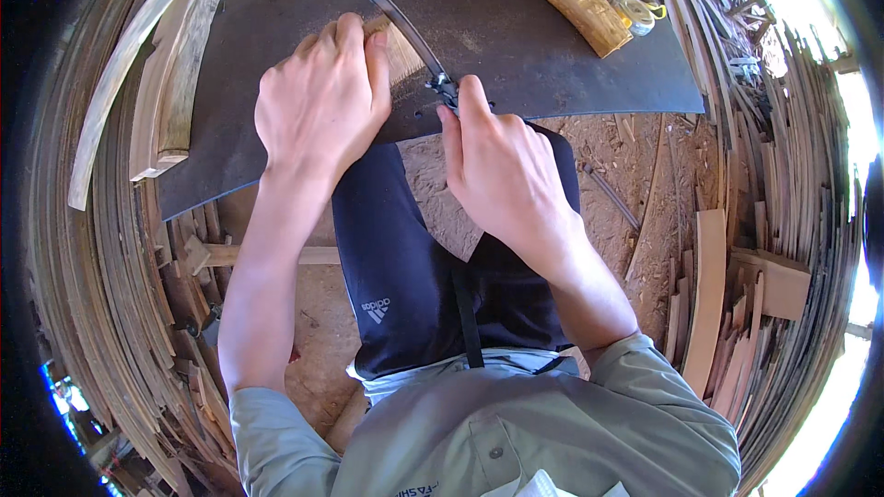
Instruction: Sawing a small block of wood using a handheld hacksaw blade.
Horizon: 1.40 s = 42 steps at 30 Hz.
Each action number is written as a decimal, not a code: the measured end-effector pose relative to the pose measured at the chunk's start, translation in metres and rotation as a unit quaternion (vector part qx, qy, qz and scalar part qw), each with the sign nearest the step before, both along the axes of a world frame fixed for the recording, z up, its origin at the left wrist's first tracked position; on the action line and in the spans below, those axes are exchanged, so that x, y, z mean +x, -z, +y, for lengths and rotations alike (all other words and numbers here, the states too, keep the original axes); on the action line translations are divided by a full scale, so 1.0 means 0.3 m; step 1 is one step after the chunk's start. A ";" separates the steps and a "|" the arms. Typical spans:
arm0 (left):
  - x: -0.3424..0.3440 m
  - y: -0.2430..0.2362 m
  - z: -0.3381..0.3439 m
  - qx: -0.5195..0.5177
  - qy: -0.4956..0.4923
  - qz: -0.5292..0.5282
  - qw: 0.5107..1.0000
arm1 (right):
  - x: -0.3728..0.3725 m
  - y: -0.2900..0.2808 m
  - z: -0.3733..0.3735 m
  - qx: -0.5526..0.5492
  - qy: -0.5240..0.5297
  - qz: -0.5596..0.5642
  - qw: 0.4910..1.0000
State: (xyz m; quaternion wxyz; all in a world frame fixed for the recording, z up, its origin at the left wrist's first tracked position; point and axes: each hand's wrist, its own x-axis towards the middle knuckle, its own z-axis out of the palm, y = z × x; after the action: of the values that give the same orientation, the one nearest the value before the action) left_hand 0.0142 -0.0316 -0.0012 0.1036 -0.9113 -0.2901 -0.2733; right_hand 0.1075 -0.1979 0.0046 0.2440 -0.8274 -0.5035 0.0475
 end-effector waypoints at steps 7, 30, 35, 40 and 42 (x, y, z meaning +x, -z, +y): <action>-0.010 -0.011 0.008 -0.042 0.020 -0.002 0.999 | -0.031 0.018 -0.001 0.013 -0.008 -0.016 1.000; -0.007 -0.011 0.001 -0.030 0.020 -0.002 0.999 | -0.023 0.027 -0.025 0.031 -0.031 -0.003 0.999; -0.008 -0.010 0.007 -0.029 0.018 -0.006 0.999 | -0.030 0.043 -0.016 0.010 -0.018 -0.014 1.000; -0.009 0.002 0.016 -0.028 0.017 -0.005 0.999 | -0.035 0.048 -0.004 0.007 -0.016 -0.024 1.000; -0.005 0.009 0.012 -0.026 0.016 -0.004 1.000 | -0.033 0.048 0.007 0.009 -0.015 -0.032 0.999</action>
State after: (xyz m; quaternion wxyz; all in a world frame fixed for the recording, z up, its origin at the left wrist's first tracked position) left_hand 0.0129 -0.0279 -0.0040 0.0741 -0.9172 -0.2826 -0.2709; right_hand 0.0976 -0.1957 -0.0099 0.2347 -0.8183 -0.5243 0.0197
